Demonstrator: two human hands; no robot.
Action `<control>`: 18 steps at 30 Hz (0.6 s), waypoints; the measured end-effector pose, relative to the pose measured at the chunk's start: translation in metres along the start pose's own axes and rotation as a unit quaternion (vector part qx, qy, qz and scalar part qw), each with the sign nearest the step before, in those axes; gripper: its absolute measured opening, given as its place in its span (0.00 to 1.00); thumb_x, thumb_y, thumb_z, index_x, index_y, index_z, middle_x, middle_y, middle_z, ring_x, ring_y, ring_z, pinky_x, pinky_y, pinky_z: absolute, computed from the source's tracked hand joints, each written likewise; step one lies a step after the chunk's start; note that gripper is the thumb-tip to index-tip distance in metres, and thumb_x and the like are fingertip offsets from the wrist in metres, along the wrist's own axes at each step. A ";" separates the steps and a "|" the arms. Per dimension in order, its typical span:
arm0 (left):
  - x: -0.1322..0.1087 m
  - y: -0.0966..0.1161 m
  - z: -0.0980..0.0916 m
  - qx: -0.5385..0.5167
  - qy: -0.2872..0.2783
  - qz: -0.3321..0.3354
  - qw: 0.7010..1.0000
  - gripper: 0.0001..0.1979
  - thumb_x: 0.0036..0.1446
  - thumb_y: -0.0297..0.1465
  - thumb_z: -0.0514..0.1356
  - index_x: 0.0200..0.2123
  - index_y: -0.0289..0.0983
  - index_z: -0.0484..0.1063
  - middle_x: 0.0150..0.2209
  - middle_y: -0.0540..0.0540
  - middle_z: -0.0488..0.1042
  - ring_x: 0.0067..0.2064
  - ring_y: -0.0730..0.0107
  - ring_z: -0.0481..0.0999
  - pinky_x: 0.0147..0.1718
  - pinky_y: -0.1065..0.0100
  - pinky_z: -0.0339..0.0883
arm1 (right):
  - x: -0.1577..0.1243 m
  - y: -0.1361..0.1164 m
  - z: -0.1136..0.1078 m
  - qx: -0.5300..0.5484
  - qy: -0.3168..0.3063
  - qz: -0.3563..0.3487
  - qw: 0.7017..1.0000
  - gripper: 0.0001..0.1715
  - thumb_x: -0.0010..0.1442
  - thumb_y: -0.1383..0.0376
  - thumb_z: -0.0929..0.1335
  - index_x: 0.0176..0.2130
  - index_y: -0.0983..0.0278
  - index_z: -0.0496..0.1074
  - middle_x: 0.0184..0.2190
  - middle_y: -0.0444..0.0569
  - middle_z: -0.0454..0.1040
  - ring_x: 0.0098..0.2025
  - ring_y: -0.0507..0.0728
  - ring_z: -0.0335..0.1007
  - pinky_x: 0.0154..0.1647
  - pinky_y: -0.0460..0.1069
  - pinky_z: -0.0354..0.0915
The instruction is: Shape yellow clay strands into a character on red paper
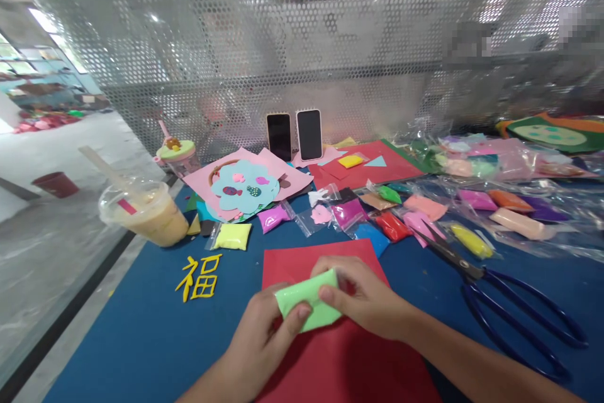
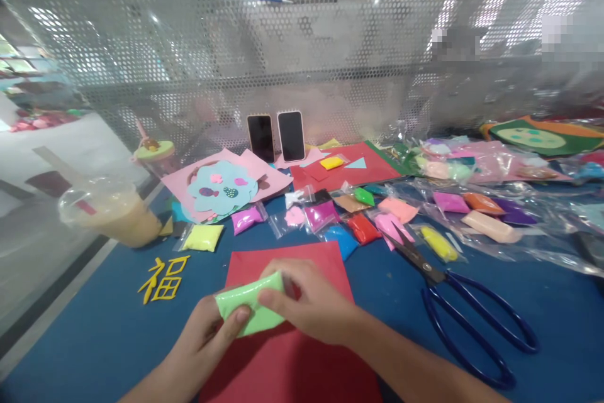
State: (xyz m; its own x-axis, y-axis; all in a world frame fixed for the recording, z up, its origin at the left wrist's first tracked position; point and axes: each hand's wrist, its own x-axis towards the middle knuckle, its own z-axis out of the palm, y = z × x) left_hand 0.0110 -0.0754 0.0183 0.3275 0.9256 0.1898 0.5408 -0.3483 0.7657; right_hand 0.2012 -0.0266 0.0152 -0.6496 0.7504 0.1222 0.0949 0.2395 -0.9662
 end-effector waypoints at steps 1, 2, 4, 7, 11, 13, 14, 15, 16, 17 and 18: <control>0.002 0.000 -0.003 0.020 -0.019 0.025 0.999 0.27 0.66 0.46 0.44 0.29 0.35 0.74 0.27 0.46 0.75 0.28 0.69 0.72 0.28 0.73 0.65 | 0.000 0.000 -0.002 -0.020 0.024 -0.005 0.999 0.22 0.59 0.47 0.65 0.30 0.64 0.67 0.25 0.42 0.64 0.27 0.50 0.56 0.26 0.45 0.53; 0.004 0.000 -0.007 0.047 -0.045 0.053 0.996 0.26 0.65 0.47 0.44 0.37 0.36 0.76 0.34 0.43 0.78 0.34 0.65 0.75 0.34 0.71 0.68 | 0.000 0.000 -0.004 -0.036 0.048 -0.012 0.998 0.23 0.61 0.47 0.64 0.29 0.63 0.67 0.24 0.42 0.64 0.27 0.50 0.57 0.26 0.45 0.53; 0.007 -0.001 -0.015 0.125 -0.104 0.102 0.981 0.26 0.63 0.49 0.48 0.53 0.39 0.71 0.51 0.40 0.75 0.50 0.56 0.74 0.50 0.62 0.67 | -0.001 0.002 -0.009 -0.050 0.102 -0.025 0.993 0.25 0.61 0.46 0.62 0.28 0.63 0.67 0.24 0.43 0.64 0.26 0.51 0.56 0.25 0.46 0.53; 0.006 -0.007 -0.023 0.252 -0.189 0.120 0.941 0.30 0.61 0.47 0.54 0.64 0.45 0.58 0.64 0.43 0.61 0.65 0.51 0.58 0.62 0.49 0.52 | -0.003 0.005 -0.022 -0.037 0.234 -0.019 0.971 0.27 0.59 0.43 0.63 0.26 0.62 0.67 0.21 0.43 0.62 0.23 0.51 0.56 0.23 0.47 0.54; -0.009 -0.018 -0.019 0.328 -0.214 0.113 0.913 0.29 0.64 0.45 0.51 0.66 0.50 0.49 0.68 0.49 0.50 0.68 0.53 0.51 0.61 0.50 0.56 | -0.004 0.008 -0.042 -0.021 0.347 -0.006 0.938 0.26 0.57 0.42 0.64 0.29 0.61 0.69 0.24 0.46 0.69 0.28 0.56 0.65 0.28 0.50 0.63; -0.020 -0.020 -0.010 0.361 -0.176 0.106 0.910 0.32 0.62 0.49 0.51 0.66 0.49 0.50 0.67 0.47 0.52 0.67 0.52 0.54 0.59 0.52 0.59 | -0.006 0.008 -0.051 -0.021 0.365 -0.008 0.931 0.26 0.57 0.42 0.64 0.33 0.61 0.70 0.26 0.48 0.71 0.31 0.58 0.68 0.30 0.51 0.65; -0.026 -0.019 -0.004 0.379 -0.150 0.100 0.908 0.34 0.61 0.52 0.51 0.66 0.48 0.51 0.67 0.45 0.55 0.66 0.50 0.57 0.58 0.53 0.61 | -0.007 0.007 -0.055 -0.024 0.375 -0.007 0.927 0.25 0.57 0.42 0.64 0.34 0.61 0.70 0.26 0.48 0.72 0.31 0.59 0.68 0.30 0.52 0.65; -0.032 -0.017 0.002 0.397 -0.122 0.090 0.905 0.36 0.59 0.54 0.51 0.66 0.46 0.52 0.66 0.43 0.57 0.64 0.49 0.60 0.56 0.54 0.63 | -0.009 0.006 -0.059 -0.032 0.385 -0.004 0.923 0.25 0.57 0.42 0.64 0.34 0.60 0.71 0.26 0.48 0.72 0.31 0.59 0.68 0.30 0.52 0.65; -0.038 -0.014 0.008 0.416 -0.096 0.077 0.901 0.38 0.57 0.56 0.51 0.65 0.44 0.54 0.64 0.41 0.60 0.62 0.47 0.63 0.54 0.54 0.65 | -0.012 0.005 -0.062 -0.045 0.394 -0.001 0.918 0.24 0.57 0.43 0.64 0.34 0.60 0.71 0.26 0.48 0.72 0.31 0.60 0.68 0.30 0.52 0.65; -0.043 -0.010 0.014 0.435 -0.079 0.063 0.895 0.38 0.57 0.57 0.50 0.65 0.43 0.56 0.63 0.39 0.63 0.60 0.46 0.67 0.50 0.55 0.68 | -0.014 0.003 -0.066 -0.063 0.404 0.003 0.912 0.23 0.58 0.43 0.64 0.34 0.60 0.71 0.26 0.48 0.72 0.31 0.60 0.68 0.30 0.52 0.65; -0.047 -0.006 0.019 0.454 -0.069 0.050 0.887 0.38 0.57 0.57 0.50 0.64 0.42 0.58 0.61 0.38 0.66 0.56 0.45 0.71 0.46 0.55 0.70 | -0.017 0.001 -0.069 -0.088 0.414 0.007 0.906 0.23 0.58 0.44 0.64 0.34 0.59 0.72 0.27 0.48 0.72 0.32 0.60 0.69 0.30 0.52 0.64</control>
State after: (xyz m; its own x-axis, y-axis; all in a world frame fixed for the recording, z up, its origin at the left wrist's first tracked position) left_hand 0.0069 -0.1199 -0.0071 0.4659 0.8787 0.1038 0.8847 -0.4605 -0.0724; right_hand 0.2645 0.0035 0.0274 0.1342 0.9415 0.3090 0.2646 0.2665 -0.9268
